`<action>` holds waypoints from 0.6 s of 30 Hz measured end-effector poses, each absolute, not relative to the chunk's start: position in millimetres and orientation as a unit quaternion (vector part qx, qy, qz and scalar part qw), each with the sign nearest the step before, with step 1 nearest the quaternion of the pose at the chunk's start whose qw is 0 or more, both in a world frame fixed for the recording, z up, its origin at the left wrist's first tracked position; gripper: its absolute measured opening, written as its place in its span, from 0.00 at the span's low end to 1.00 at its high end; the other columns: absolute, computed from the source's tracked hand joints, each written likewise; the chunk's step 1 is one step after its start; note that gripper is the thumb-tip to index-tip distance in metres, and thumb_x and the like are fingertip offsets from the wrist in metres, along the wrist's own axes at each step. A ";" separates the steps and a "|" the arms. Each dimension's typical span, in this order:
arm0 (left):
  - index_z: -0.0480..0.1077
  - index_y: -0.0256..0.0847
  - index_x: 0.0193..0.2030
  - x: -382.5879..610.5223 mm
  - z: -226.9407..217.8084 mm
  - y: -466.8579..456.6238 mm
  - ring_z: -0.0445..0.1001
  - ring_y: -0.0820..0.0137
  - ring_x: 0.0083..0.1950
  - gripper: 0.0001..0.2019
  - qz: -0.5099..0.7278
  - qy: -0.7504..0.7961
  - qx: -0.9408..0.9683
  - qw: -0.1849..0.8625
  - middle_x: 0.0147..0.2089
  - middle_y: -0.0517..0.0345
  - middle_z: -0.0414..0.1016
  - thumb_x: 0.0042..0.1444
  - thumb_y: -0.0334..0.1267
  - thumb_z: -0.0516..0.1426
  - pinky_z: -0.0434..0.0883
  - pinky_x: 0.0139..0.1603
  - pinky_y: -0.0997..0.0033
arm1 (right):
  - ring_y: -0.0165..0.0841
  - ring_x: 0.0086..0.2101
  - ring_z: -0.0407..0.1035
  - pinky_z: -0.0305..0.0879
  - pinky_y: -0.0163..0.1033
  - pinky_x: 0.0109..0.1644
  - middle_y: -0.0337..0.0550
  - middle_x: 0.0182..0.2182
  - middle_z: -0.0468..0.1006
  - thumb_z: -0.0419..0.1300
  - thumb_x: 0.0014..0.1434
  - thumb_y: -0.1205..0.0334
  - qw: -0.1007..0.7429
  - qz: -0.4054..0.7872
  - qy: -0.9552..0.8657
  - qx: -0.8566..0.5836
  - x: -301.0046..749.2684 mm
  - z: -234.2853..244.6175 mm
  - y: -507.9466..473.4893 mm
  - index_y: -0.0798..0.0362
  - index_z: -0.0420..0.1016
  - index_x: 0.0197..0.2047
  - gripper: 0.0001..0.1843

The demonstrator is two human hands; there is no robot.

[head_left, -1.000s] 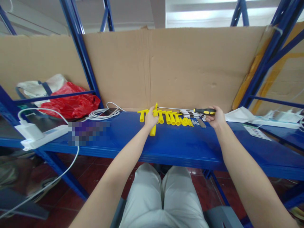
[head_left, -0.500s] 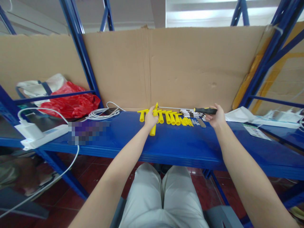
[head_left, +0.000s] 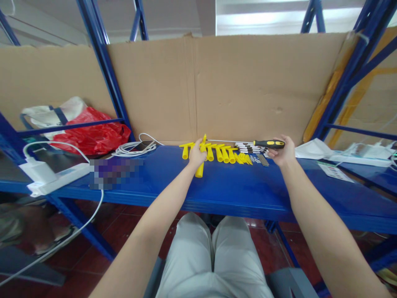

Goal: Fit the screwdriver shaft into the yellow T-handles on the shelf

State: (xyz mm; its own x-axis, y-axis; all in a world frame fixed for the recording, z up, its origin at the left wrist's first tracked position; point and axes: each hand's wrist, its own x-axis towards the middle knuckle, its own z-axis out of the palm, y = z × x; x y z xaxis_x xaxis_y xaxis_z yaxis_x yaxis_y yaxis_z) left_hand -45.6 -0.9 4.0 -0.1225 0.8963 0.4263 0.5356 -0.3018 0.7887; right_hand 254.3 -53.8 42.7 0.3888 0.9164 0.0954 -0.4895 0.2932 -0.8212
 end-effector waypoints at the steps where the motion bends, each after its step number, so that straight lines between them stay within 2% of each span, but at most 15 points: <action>1: 0.62 0.47 0.65 -45.7 4.0 -0.7 0.77 0.74 0.32 0.32 0.495 0.562 0.638 0.182 0.39 0.60 0.80 0.53 0.29 0.60 0.74 0.38 0.76 | 0.23 0.13 0.44 0.42 0.29 0.13 0.31 0.17 0.59 0.56 0.57 0.55 0.748 0.468 -0.288 -0.372 254.4 42.3 -53.2 0.49 0.60 0.29 0.10; 5: 0.62 0.47 0.66 -45.9 3.6 0.4 0.77 0.74 0.31 0.32 0.493 0.563 0.637 0.182 0.39 0.60 0.80 0.53 0.29 0.60 0.74 0.38 0.76 | 0.22 0.13 0.45 0.46 0.29 0.13 0.32 0.18 0.61 0.57 0.54 0.59 0.751 0.463 -0.294 -0.368 253.2 42.4 -52.5 0.50 0.60 0.28 0.08; 10: 0.62 0.47 0.65 -45.5 2.8 0.7 0.77 0.74 0.31 0.32 0.494 0.562 0.637 0.186 0.41 0.59 0.80 0.53 0.27 0.60 0.74 0.39 0.75 | 0.25 0.14 0.52 0.52 0.31 0.14 0.35 0.19 0.64 0.56 0.53 0.59 0.762 0.456 -0.305 -0.344 252.5 44.1 -54.7 0.50 0.62 0.28 0.07; 15: 0.63 0.47 0.65 -45.2 3.1 0.0 0.77 0.74 0.31 0.32 0.495 0.560 0.636 0.194 0.42 0.59 0.80 0.52 0.26 0.60 0.74 0.40 0.75 | 0.23 0.12 0.45 0.46 0.29 0.12 0.32 0.16 0.60 0.54 0.59 0.53 0.756 0.459 -0.276 -0.377 251.3 44.2 -55.2 0.50 0.62 0.29 0.11; 18: 0.62 0.46 0.65 -45.4 3.2 0.7 0.77 0.75 0.30 0.32 0.495 0.556 0.636 0.201 0.43 0.59 0.80 0.53 0.25 0.59 0.74 0.38 0.76 | 0.22 0.11 0.43 0.44 0.28 0.12 0.32 0.15 0.59 0.52 0.60 0.60 0.755 0.455 -0.260 -0.394 249.2 44.1 -54.7 0.50 0.62 0.28 0.09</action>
State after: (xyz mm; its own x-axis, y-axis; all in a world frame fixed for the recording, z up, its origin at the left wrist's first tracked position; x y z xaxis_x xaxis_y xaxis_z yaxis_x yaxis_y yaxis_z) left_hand -45.4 0.7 3.2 -0.1096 0.9071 0.4063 0.5087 -0.3000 0.8070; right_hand 249.2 -54.7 44.1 0.4507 0.8920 0.0350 -0.4815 0.2759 -0.8319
